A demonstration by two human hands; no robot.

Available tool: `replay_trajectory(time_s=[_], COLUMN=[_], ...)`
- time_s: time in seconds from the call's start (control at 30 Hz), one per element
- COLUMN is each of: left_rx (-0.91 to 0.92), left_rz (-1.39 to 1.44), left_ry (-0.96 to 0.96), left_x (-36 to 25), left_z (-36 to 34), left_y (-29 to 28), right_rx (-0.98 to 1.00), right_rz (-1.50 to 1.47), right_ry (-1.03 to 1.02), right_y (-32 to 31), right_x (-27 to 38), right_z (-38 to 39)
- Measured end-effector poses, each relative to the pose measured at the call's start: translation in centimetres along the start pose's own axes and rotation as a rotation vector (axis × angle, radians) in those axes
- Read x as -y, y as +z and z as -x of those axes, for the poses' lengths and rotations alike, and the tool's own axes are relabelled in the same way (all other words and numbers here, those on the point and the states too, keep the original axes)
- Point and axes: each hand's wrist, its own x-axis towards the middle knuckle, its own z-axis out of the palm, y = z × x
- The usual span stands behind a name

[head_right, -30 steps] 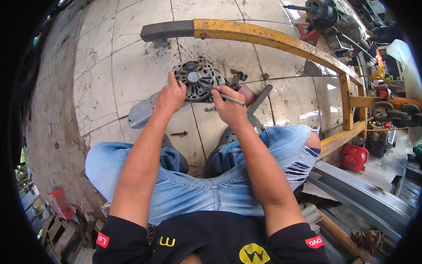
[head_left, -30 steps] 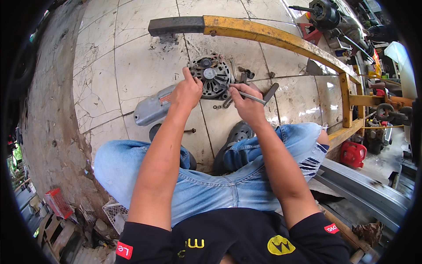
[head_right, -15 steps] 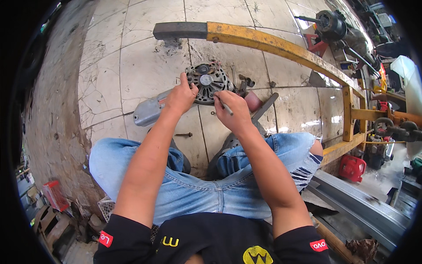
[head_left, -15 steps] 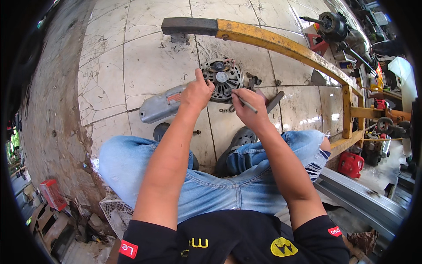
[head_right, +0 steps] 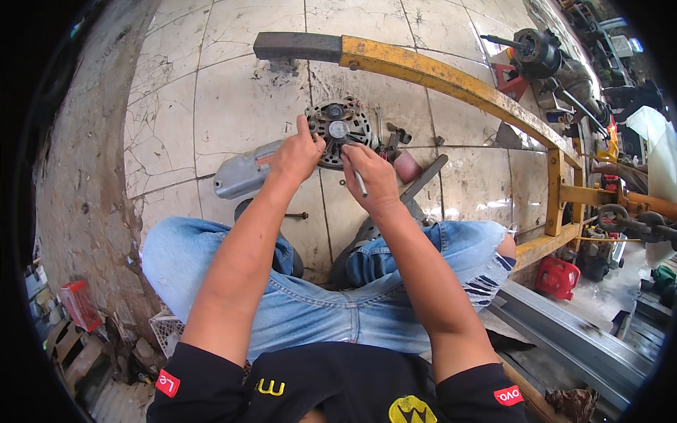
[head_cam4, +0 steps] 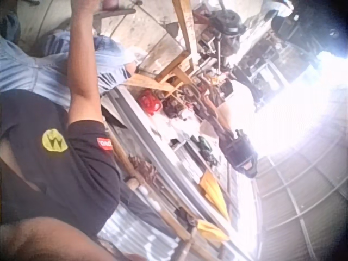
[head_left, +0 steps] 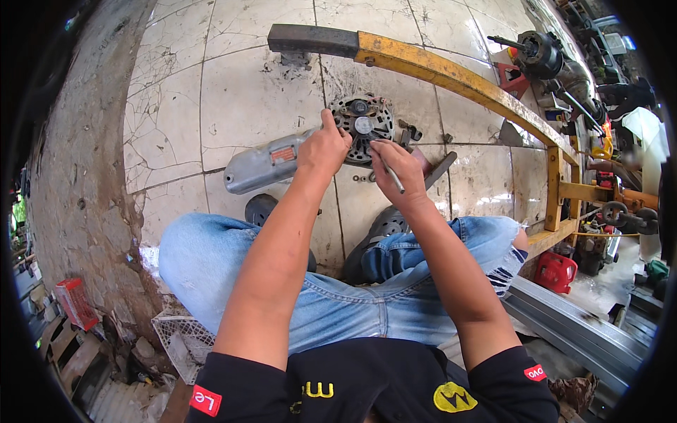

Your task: The person sits on the floor and works on a small motor component, using a metal file to smooth surfaces and a cloth to wipe the part. The person repeatedly files and wipes the motor housing while seated.

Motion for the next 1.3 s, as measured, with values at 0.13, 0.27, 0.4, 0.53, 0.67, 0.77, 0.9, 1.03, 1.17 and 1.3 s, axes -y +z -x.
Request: replay_trajectory(time_s=[0.13,0.27,0.4,0.53,0.67,0.77,0.9,1.03,1.17,1.3], left_rx=[0.005,0.020,0.021,0.039,0.002,-0.023,-0.015,0.013,0.022,0.017], left_rz=[0.020,0.027,0.034,0.047,0.049,0.037,0.075,0.112,0.120,0.118], left_ry=[-0.008,-0.007,-0.023,-0.054,-0.037,-0.030,0.007,0.061,0.060,0.090], left_x=[0.3,0.2,0.5,0.0,0.2,0.3,0.5,1.1,1.6,1.6], left_z=[0.3,0.0,-0.2,0.0,0.0,0.4,0.1,0.3,0.0,-0.2], left_y=[-0.3,-0.4,0.3,-0.2,0.5,0.4,0.4,0.0,0.0,0.6], right_rx=[0.049,-0.018,0.073,0.052,0.027,0.156,0.129,0.101,0.172,0.096], right_rz=[0.065,-0.079,0.069,-0.026,-0.030,0.051,-0.012,-0.049,-0.097,-0.149], right_ry=[-0.013,-0.043,-0.012,-0.003,-0.045,0.117,0.126,0.096,0.401,0.321], right_y=[-0.9,-0.5,-1.5,-1.7,-1.0,-2.9,-2.4,-1.9,-3.4,-2.4], right_x=[0.0,0.5,0.1,0.0,-0.3,-0.6,0.1,-0.7,-0.3,-1.5], right_z=[0.7,-0.6,0.3,-0.4,-0.3,0.7,-0.7,-0.2,-1.0,0.1])
